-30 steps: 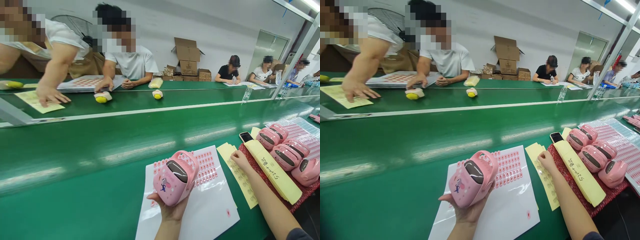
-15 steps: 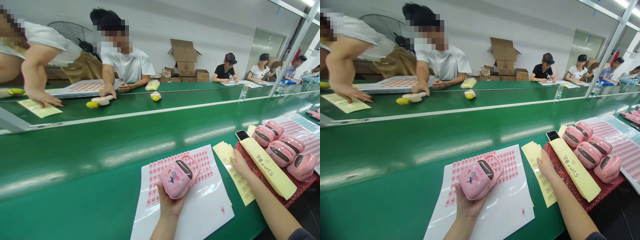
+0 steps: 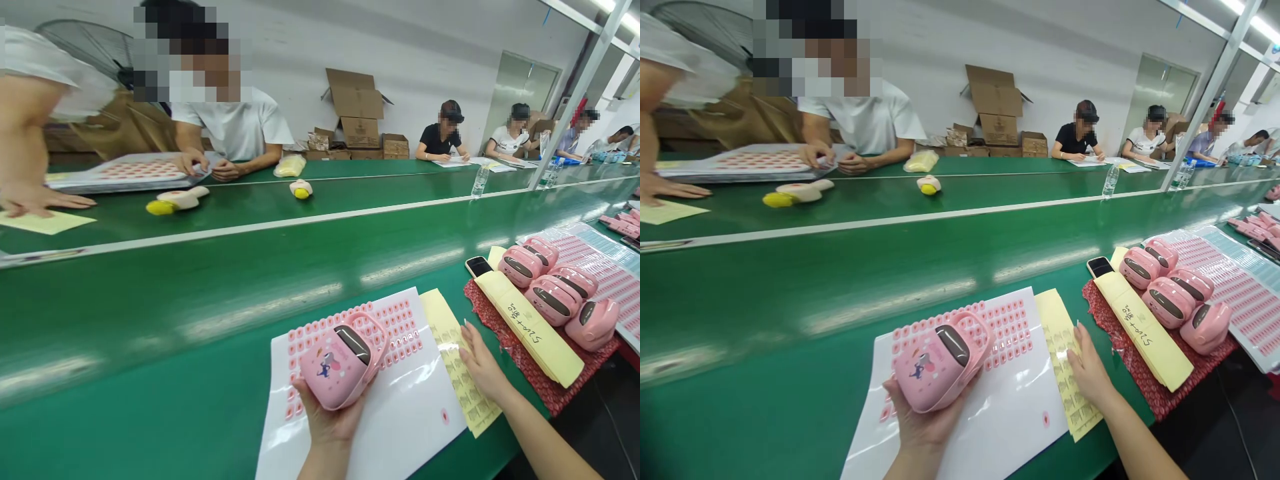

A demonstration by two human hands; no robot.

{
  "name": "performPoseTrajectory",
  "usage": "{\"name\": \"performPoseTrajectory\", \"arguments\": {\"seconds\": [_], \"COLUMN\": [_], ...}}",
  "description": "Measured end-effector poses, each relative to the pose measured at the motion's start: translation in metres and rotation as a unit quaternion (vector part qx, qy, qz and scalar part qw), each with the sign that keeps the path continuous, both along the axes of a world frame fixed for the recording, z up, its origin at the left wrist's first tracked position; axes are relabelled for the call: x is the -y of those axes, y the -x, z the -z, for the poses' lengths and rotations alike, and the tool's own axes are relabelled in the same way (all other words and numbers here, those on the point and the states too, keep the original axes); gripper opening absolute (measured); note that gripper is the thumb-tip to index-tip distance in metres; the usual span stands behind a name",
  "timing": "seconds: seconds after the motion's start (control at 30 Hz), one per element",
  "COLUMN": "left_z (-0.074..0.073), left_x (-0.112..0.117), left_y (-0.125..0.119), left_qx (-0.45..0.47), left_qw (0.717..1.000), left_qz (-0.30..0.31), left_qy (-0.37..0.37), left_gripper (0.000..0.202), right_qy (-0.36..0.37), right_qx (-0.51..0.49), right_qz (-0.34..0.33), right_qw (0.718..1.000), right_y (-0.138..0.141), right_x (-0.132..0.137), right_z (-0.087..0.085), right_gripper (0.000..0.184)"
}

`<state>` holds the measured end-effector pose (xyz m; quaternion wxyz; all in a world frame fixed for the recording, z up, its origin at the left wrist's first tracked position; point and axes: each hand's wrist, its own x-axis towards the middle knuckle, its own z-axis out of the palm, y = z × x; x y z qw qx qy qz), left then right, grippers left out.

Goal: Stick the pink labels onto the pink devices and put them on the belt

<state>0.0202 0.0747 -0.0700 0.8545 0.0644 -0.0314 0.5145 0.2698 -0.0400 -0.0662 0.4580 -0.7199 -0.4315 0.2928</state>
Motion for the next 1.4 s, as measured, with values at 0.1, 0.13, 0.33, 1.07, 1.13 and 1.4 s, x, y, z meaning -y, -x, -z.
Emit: {"name": "performPoseTrajectory", "arguments": {"seconds": [0.1,0.13,0.33,1.07,1.13,1.4], "left_z": [0.001,0.001,0.002,-0.012,-0.014,-0.006], "left_x": [0.0,0.0,0.001,0.008,0.009,0.006], "left_y": [0.001,0.001,0.001,-0.003,-0.004,0.007], "left_qx": [-0.001,0.001,0.008,0.042,0.053,0.015], "left_qw": [1.0,1.0,1.0,0.999,0.998,1.0], "left_qz": [0.002,0.005,0.007,0.015,0.011,0.02], "left_qy": [0.012,0.014,0.025,-0.018,-0.028,-0.015], "left_gripper": [0.069,0.069,0.062,0.053,0.059,0.043], "right_qy": [-0.02,-0.025,-0.017,0.002,0.006,0.029], "right_qx": [0.096,0.131,0.184,0.077,0.095,0.157], "right_qz": [-0.037,-0.041,0.013,0.056,0.048,0.017], "right_qw": [0.994,0.99,0.983,0.995,0.994,0.987], "right_y": [0.01,0.012,0.024,0.007,0.005,0.004], "right_x": [-0.005,-0.009,-0.028,-0.05,-0.076,-0.108], "right_z": [0.006,0.007,0.007,-0.039,-0.039,-0.025], "right_gripper": [0.058,0.057,0.058,0.013,0.01,0.021]}}
